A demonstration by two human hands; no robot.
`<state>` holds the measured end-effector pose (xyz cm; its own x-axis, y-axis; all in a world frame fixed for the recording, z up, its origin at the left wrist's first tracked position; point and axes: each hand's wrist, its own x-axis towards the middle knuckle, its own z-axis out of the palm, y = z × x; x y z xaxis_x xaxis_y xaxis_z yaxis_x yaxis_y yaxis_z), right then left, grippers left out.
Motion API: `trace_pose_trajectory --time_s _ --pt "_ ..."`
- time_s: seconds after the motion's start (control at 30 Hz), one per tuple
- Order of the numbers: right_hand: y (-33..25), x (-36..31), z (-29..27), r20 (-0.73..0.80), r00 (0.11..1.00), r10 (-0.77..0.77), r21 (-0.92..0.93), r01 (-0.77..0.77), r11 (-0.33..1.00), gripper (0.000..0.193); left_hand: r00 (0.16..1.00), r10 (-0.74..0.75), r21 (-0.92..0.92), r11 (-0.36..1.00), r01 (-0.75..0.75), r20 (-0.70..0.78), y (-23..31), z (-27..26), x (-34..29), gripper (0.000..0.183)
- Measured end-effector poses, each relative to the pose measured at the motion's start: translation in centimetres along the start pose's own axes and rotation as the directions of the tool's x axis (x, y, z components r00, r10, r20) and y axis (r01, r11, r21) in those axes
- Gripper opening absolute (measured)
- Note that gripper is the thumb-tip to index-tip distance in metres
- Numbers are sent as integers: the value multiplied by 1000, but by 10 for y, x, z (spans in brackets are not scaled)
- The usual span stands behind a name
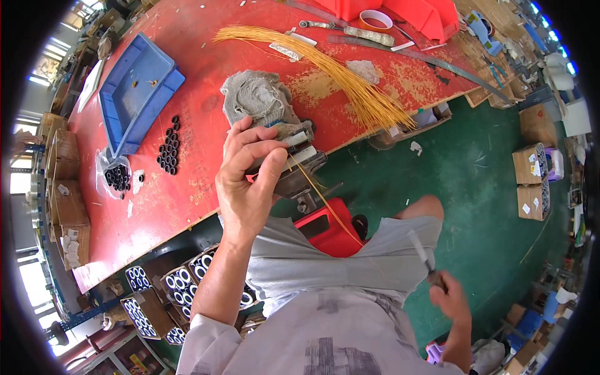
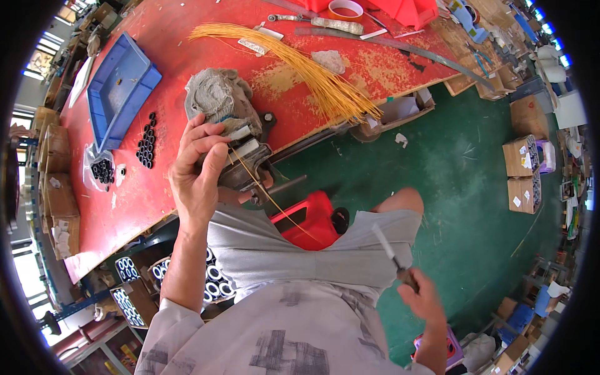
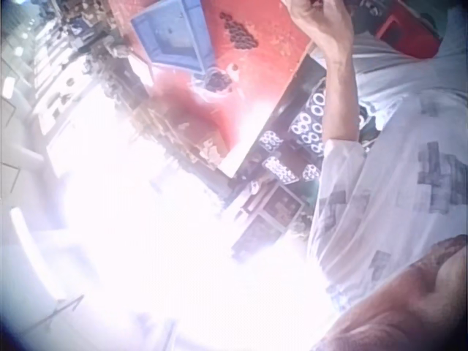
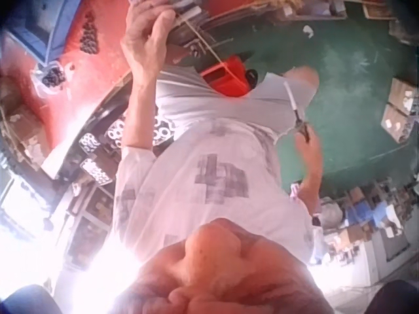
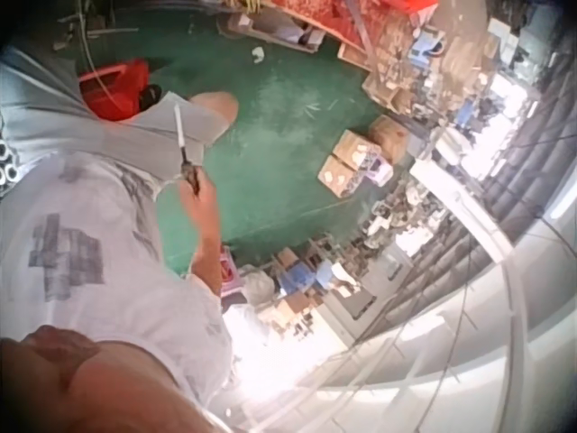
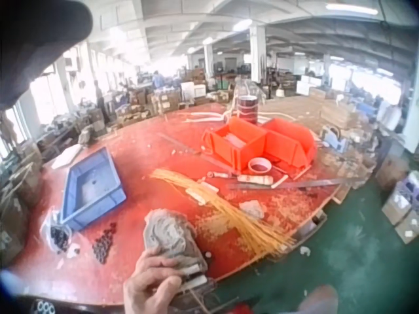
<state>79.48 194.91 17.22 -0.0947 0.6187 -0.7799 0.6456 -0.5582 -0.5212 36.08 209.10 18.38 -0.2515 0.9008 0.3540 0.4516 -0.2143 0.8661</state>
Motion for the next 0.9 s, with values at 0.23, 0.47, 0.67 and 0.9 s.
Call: trace_pose_trajectory --time_s 0.23,0.47,0.67,0.9 --pt "-189 97 80 -426 412 -806 127 909 398 25 1000 -16 -6 1000 16 7 -1 -1 0 10" --pt "-230 116 106 -414 389 -823 -122 872 474 22 1000 -16 1 1000 16 12 2 -1 4 9" --pt "-245 86 62 -291 482 -827 -41 857 514 16 999 52 35 998 -52 -12 -2 -1 2 10" --pt "-235 69 67 2 747 -664 268 640 720 10 998 62 2 998 -62 -12 -3 -2 0 15"
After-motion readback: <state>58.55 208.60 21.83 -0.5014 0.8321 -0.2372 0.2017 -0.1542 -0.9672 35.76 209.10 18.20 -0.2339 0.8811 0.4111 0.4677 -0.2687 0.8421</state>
